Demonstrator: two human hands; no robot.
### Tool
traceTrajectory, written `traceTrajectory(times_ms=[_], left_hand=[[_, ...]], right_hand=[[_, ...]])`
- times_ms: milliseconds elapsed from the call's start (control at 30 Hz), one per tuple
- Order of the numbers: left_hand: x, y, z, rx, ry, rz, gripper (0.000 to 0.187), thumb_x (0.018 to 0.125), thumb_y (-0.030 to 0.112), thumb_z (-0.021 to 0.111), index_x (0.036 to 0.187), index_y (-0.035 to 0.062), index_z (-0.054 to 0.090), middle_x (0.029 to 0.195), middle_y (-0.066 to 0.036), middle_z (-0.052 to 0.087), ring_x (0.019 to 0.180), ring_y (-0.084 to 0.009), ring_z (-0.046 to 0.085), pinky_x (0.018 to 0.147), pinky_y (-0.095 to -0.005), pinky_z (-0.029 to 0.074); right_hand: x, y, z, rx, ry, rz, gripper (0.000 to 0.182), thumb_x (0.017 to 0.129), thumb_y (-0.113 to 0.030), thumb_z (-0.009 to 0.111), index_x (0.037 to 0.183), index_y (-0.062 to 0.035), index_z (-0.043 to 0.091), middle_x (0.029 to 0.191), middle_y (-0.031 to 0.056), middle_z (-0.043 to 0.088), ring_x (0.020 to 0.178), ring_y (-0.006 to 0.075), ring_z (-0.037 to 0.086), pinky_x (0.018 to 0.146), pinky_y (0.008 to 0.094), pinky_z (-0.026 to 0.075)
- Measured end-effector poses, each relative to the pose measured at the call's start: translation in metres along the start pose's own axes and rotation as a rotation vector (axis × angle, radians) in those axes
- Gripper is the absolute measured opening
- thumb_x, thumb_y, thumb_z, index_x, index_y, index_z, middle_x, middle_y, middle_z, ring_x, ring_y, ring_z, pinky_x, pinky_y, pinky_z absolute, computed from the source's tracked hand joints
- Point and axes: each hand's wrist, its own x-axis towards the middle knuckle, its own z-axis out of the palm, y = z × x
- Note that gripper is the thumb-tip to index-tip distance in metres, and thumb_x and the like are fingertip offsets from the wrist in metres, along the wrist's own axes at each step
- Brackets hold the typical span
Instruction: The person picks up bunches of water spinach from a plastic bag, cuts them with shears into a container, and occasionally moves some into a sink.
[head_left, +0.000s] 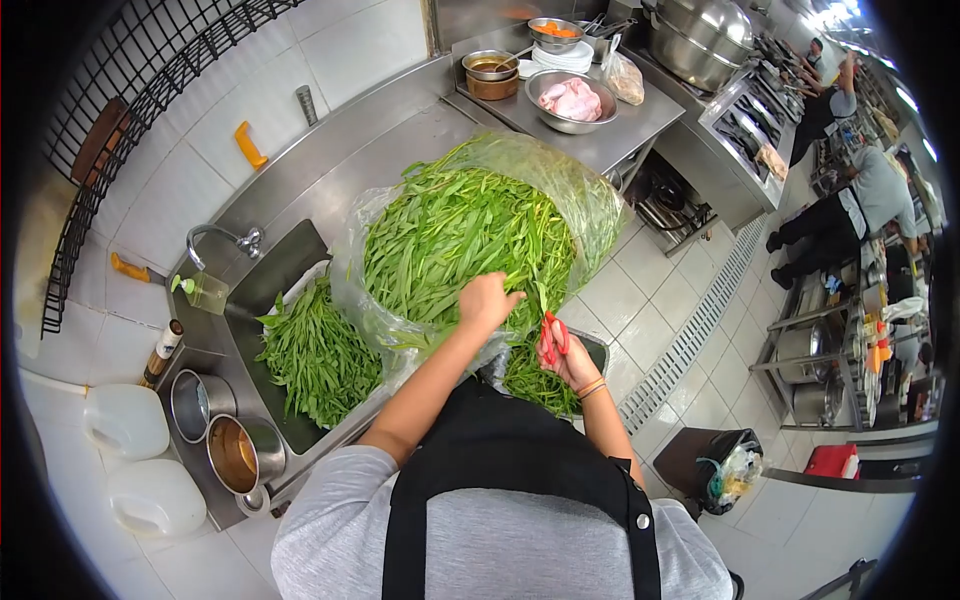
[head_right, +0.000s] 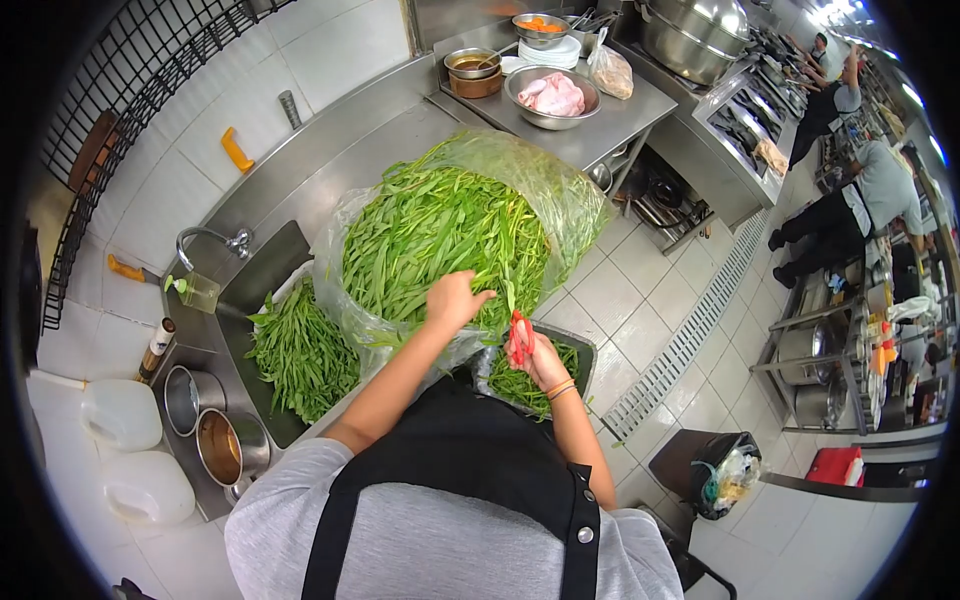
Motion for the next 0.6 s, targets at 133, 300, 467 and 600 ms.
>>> traceTrajectory(times_ms=[133,300,467,600], left_hand=[[0.017,-0.009,0.033,0.003,0.052,0.001,0.032,0.07,0.037,0.068,0.079,0.0072,0.063,0.073,-0.014,0.063,0.068,-0.0318,0.061,0.059,-0.041,0.048],[0.001,-0.049,0.031,-0.303,0.198,-0.054,0.023,0.068,0.028,0.07,0.072,0.0071,0.062,0.061,-0.014,0.058,0.057,-0.0279,0.057,0.056,-0.0375,0.044],[-0.016,-0.057,0.001,-0.524,0.155,-0.084,0.026,0.068,0.032,0.069,0.067,0.0079,0.06,0.062,-0.015,0.056,0.056,-0.0293,0.052,0.054,-0.0388,0.04],[-0.015,-0.071,0.018,-0.455,0.282,-0.017,0.025,0.067,0.031,0.07,0.067,0.0086,0.059,0.065,-0.015,0.058,0.058,-0.0294,0.055,0.055,-0.038,0.042]], right_hand=[[-0.013,-0.005,-0.001,-0.009,0.001,0.002,0.046,0.089,-0.05,0.043,0.072,-0.0077,0.048,0.065,0.0025,0.047,0.058,0.0133,0.048,0.054,0.0241,0.04],[-0.039,0.004,-0.019,0.033,0.288,-0.084,0.042,0.087,-0.047,0.05,0.072,-0.0075,0.051,0.062,0.0009,0.049,0.053,0.0111,0.048,0.05,0.0227,0.04],[-0.042,-0.004,0.002,-0.083,0.329,-0.413,0.044,0.089,-0.047,0.045,0.072,-0.0064,0.048,0.065,0.0032,0.047,0.056,0.0128,0.047,0.052,0.0245,0.038],[-0.033,-0.014,0.026,-0.202,-0.111,-0.198,0.036,0.091,-0.038,0.048,0.077,-0.0051,0.052,0.063,0.0006,0.048,0.055,0.0092,0.045,0.053,0.022,0.038]])
